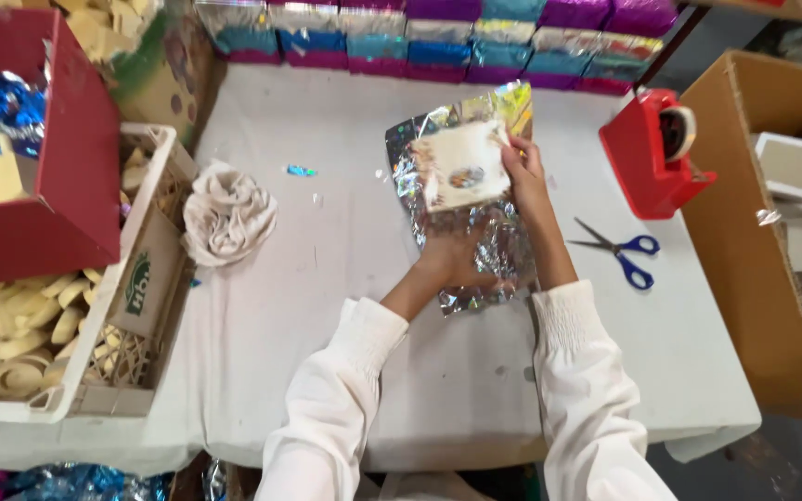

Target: The person wraps a small rectangular box with shiny blue foil paper. They fold the paper around the box, tuck the edges, and smooth the surface to create a neat package.

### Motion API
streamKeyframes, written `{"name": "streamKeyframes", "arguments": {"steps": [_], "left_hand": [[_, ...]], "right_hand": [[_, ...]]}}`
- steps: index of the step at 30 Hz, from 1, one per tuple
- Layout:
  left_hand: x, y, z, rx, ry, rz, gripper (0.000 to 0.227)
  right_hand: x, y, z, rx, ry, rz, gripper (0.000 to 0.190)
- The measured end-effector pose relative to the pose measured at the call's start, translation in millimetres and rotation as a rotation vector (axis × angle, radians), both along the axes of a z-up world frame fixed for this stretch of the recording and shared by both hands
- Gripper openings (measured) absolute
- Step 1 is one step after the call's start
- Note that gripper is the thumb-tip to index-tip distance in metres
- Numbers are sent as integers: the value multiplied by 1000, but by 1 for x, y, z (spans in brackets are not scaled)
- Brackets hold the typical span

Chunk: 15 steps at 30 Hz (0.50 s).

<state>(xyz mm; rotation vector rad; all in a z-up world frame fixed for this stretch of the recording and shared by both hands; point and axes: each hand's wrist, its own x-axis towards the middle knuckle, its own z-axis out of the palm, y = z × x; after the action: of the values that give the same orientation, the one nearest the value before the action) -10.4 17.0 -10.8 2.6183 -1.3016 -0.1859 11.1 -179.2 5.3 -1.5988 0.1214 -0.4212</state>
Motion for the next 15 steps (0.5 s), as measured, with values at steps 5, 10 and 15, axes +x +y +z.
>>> {"name": "streamKeyframes", "arguments": {"steps": [5, 10, 15], "left_hand": [[6, 14, 3, -17, 63, -83, 133], [8, 29, -14, -331, 26, -122, 90], [23, 30, -25, -403, -118, -64, 73]], "right_hand": [[-33, -26, -3, 132, -56, -321, 47], [-84, 43, 72, -266, -194, -494, 43], [-85, 68, 69, -947, -283, -620, 39]]}}
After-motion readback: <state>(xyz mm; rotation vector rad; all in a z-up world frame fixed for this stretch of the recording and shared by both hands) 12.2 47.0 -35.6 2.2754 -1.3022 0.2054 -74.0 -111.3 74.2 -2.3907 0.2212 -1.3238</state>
